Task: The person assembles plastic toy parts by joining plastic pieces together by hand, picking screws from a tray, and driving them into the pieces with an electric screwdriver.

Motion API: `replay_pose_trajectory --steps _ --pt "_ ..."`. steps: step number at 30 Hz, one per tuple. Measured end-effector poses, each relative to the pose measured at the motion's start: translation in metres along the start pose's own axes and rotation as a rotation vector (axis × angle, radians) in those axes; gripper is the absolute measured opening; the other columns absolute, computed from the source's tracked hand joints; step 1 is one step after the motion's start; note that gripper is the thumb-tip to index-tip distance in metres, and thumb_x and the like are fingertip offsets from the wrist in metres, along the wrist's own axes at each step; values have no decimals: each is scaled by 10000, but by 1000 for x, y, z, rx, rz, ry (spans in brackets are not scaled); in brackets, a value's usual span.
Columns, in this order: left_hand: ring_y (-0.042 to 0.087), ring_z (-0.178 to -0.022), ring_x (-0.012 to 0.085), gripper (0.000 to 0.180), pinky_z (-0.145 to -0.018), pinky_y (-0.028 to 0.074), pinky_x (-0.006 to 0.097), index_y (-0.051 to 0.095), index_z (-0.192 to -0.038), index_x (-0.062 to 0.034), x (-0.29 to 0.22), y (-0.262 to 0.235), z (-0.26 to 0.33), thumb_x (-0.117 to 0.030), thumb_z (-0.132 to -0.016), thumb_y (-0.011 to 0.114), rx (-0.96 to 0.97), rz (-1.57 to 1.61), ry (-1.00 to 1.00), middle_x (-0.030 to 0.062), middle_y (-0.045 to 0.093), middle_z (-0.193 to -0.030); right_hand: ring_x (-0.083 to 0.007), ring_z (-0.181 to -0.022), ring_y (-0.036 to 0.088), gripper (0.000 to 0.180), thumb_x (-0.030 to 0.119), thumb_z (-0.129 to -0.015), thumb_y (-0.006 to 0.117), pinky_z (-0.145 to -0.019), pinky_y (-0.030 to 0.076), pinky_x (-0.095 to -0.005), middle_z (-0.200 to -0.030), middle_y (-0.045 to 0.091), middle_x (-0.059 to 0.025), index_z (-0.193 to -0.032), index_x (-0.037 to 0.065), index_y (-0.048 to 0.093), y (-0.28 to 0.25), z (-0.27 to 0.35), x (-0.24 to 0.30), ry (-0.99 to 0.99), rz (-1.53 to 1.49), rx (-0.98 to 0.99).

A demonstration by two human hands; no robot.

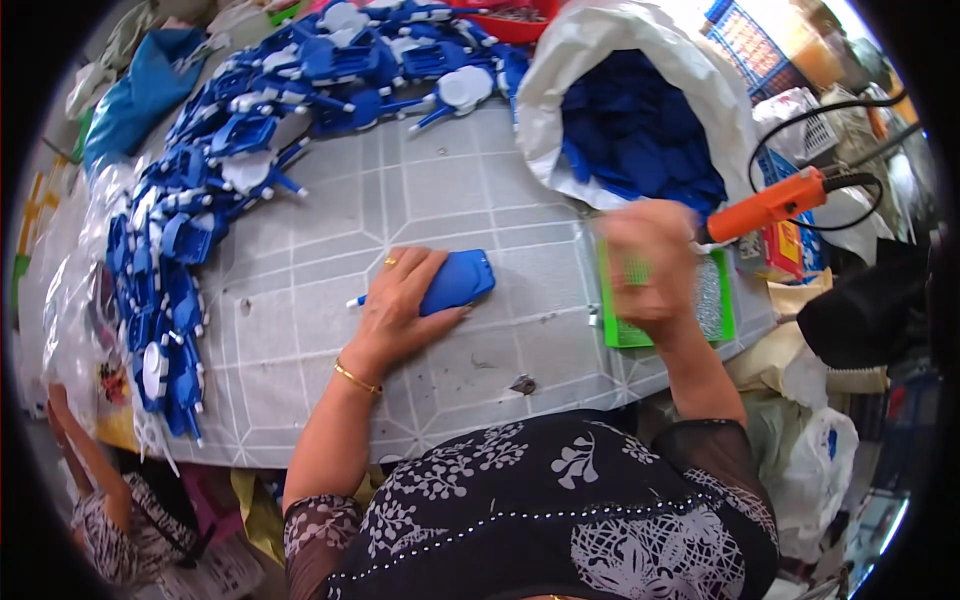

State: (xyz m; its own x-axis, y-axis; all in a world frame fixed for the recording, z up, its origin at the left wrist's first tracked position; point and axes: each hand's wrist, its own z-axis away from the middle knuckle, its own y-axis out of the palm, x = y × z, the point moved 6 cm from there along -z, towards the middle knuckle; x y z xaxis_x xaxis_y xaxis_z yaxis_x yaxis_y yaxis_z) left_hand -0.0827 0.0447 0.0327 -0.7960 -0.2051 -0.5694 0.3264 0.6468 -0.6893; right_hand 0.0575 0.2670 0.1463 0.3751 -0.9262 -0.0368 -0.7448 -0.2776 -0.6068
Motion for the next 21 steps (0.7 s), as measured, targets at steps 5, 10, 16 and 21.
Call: replay_pose_trajectory --steps 5,10,16,21 --pt "627 -1083 405 667 -942 531 485 653 -1272 7 -13 10 -1 -214 -696 904 18 18 27 176 670 -1179 -229 -1139 576 486 93 -896 817 -1014 449 -382 -1243 569 -110 -1275 -37 542 -103 71 -84 563 76 -759" --pt "627 -1079 401 674 -939 535 481 648 -1272 11 -15 16 -2 -215 -692 906 47 -12 51 181 671 -1174 -210 -1229 603 691 176 -936 810 -1071 478 -394 -1389 580 -129 -1494 12 439 -67 61 -114 791 -475 -495" --pt "626 -1078 402 677 -958 524 480 641 -1282 10 -20 19 -5 -215 -700 902 62 -38 53 181 672 -1173 -145 -818 672 427 62 -916 744 -756 560 -302 -974 644 -36 -1305 21 572 -33 54 -120 896 -799 -500" --pt "626 -1083 399 685 -960 523 477 640 -1290 10 -17 20 -2 -213 -699 904 63 -44 65 177 672 -1173 -141 -650 649 216 68 -890 791 -631 531 -285 -811 654 -42 -1015 47 617 -13 68 -124 1015 -846 -439"
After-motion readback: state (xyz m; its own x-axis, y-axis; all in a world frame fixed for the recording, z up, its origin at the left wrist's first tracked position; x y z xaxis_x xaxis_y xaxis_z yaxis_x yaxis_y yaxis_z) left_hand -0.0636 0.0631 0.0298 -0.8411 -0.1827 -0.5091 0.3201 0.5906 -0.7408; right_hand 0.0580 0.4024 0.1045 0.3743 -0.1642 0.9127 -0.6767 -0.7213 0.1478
